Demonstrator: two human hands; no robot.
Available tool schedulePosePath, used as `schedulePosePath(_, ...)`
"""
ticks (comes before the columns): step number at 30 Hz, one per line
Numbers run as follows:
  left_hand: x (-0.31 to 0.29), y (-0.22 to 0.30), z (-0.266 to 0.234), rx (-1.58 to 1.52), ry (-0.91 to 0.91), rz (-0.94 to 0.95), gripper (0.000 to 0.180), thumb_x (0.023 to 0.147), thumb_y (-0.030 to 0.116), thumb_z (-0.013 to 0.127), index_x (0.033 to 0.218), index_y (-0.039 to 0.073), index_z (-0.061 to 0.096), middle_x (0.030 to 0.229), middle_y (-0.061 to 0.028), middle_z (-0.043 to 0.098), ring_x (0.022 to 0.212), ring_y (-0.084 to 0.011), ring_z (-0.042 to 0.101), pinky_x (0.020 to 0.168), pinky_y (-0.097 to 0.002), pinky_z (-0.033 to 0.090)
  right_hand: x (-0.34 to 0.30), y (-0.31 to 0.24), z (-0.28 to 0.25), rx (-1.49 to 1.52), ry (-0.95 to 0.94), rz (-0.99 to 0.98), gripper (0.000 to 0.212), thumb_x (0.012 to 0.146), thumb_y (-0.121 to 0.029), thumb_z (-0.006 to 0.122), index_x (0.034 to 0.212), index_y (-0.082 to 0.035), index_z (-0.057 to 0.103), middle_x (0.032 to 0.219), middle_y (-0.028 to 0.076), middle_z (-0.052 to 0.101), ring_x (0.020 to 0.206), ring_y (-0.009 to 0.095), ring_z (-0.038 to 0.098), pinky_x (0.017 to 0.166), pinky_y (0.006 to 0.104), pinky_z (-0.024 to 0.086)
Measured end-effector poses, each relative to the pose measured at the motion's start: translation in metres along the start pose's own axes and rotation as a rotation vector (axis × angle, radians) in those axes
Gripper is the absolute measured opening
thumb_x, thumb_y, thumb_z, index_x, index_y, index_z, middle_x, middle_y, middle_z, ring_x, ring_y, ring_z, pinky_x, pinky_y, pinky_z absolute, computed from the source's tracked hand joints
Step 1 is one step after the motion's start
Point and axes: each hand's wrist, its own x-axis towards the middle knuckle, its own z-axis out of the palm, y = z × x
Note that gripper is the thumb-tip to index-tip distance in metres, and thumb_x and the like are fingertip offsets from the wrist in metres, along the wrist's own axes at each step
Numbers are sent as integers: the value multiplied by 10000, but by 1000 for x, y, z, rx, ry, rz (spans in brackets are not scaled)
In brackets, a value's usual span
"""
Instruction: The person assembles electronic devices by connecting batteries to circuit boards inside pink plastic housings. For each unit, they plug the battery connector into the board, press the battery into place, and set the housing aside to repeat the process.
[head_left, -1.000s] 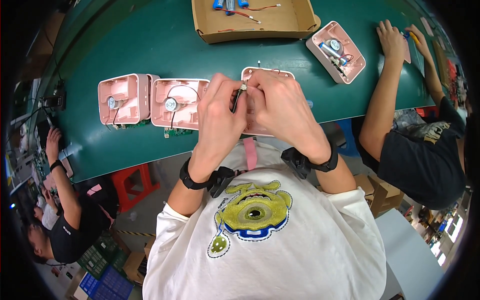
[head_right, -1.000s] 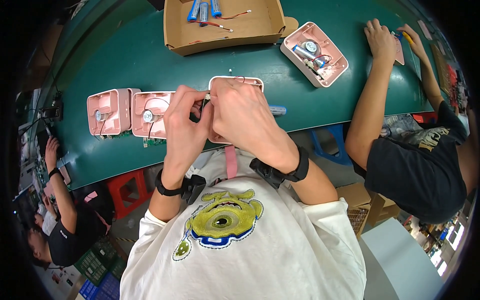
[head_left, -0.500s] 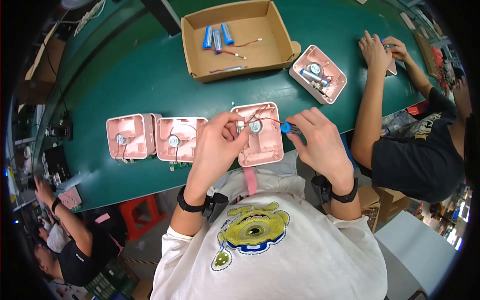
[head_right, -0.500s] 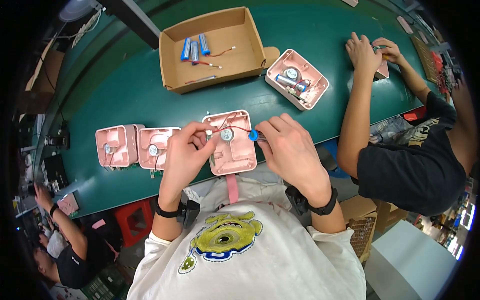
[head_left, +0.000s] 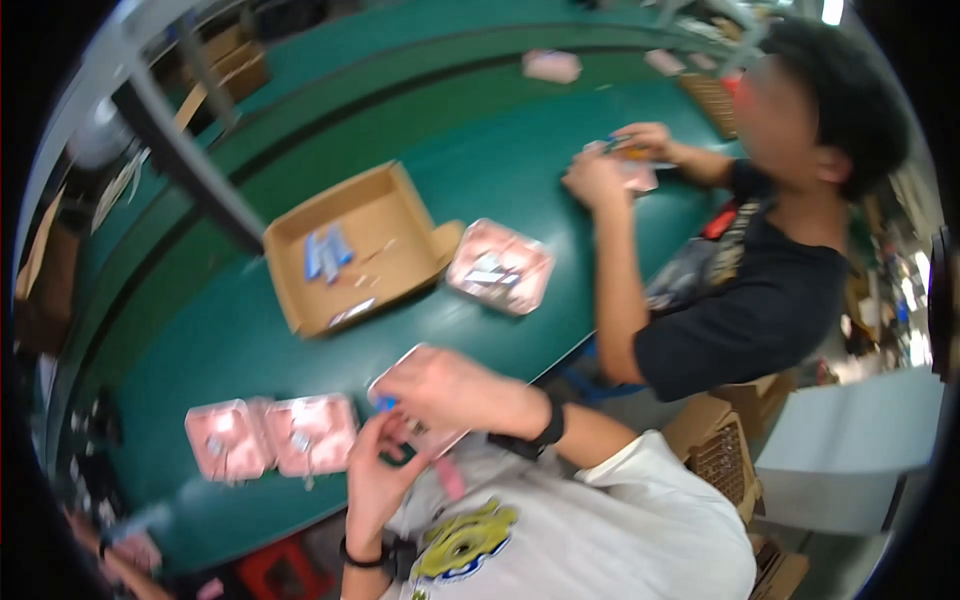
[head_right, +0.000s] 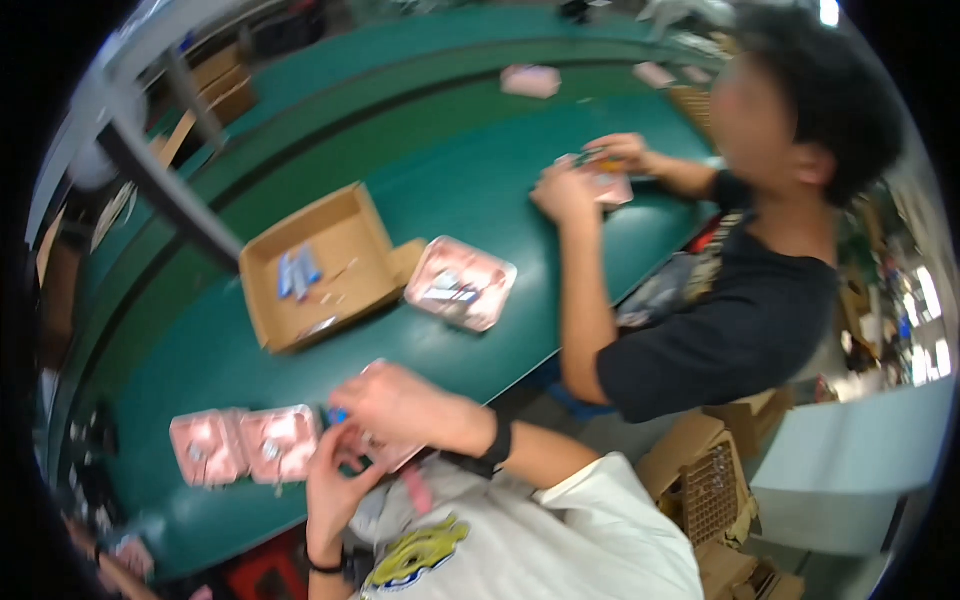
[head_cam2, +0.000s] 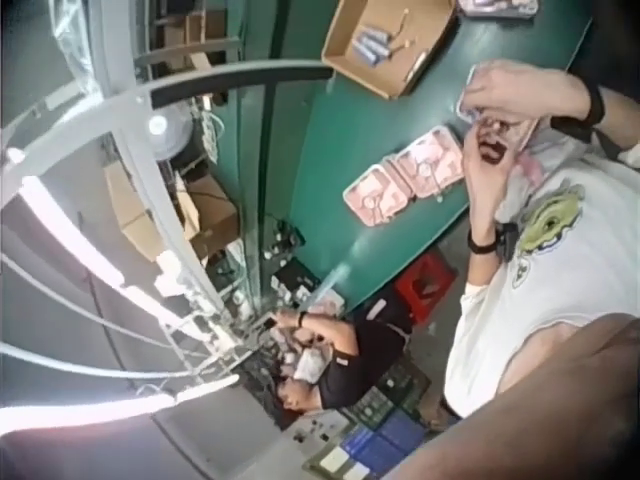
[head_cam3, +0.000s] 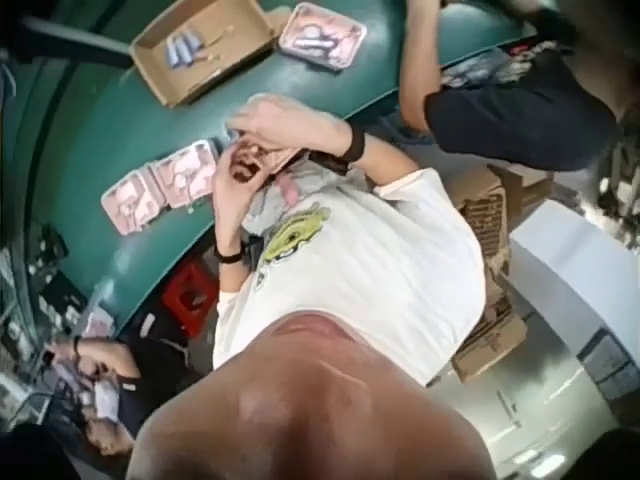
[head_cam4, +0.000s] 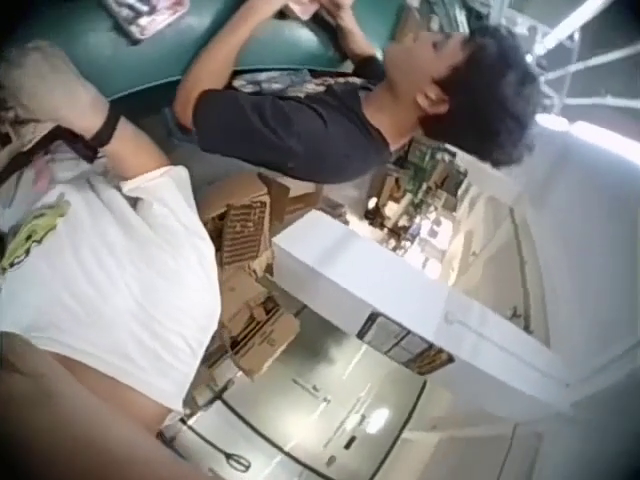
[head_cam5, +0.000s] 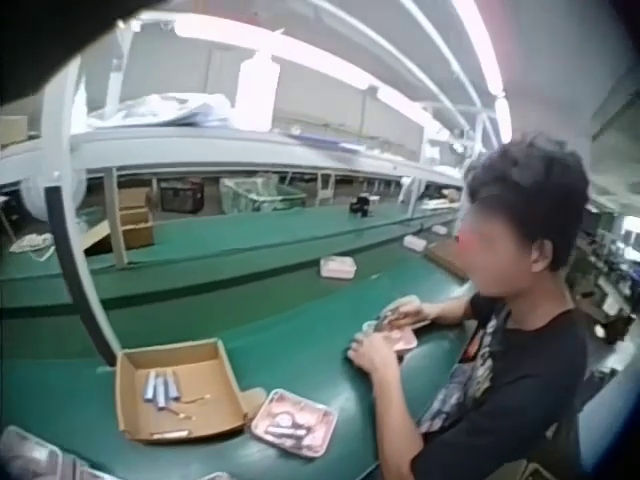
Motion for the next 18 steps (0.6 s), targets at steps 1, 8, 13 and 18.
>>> schedulePosePath(1,-3,-4,1,39,-13,70,628,724,-20,885,1303,6,642,1105,-61,646,925,-136,621,697,-261,526,-2,2,4,18,60,-30,319,756,-125,762,1053,-38,686,1019,123,721,942,317,714,854,423,556)
schedulePosePath(8,-15,-15,21,258,90,422,551,753,-86,833,1268,-17,650,1163,-143,602,951,-238,649,767,-326,581,-19,-14,1,-10,38,-14,298,804,-89,732,1096,-49,691,1111,88,701,1123,289,643,972,425,493)
schedulePosePath(13,-7,-25,32,374,228,564,405,804,-142,758,1185,-33,671,1179,-168,581,965,-271,670,761,-350,606,-33,-25,-15,-69,47,75,487,819,-106,754,1292,-41,659,1355,142,628,1343,327,537,1094,463,446)
schedulePosePath(18,-44,-1,14,1,380,396,251,898,-130,675,1138,-55,669,1198,-203,573,959,-290,701,798,-385,630,-58,-46,-20,-158,144,178,785,827,-206,814,1523,-63,480,1543,258,446,1418,471,444,1165,557,372)
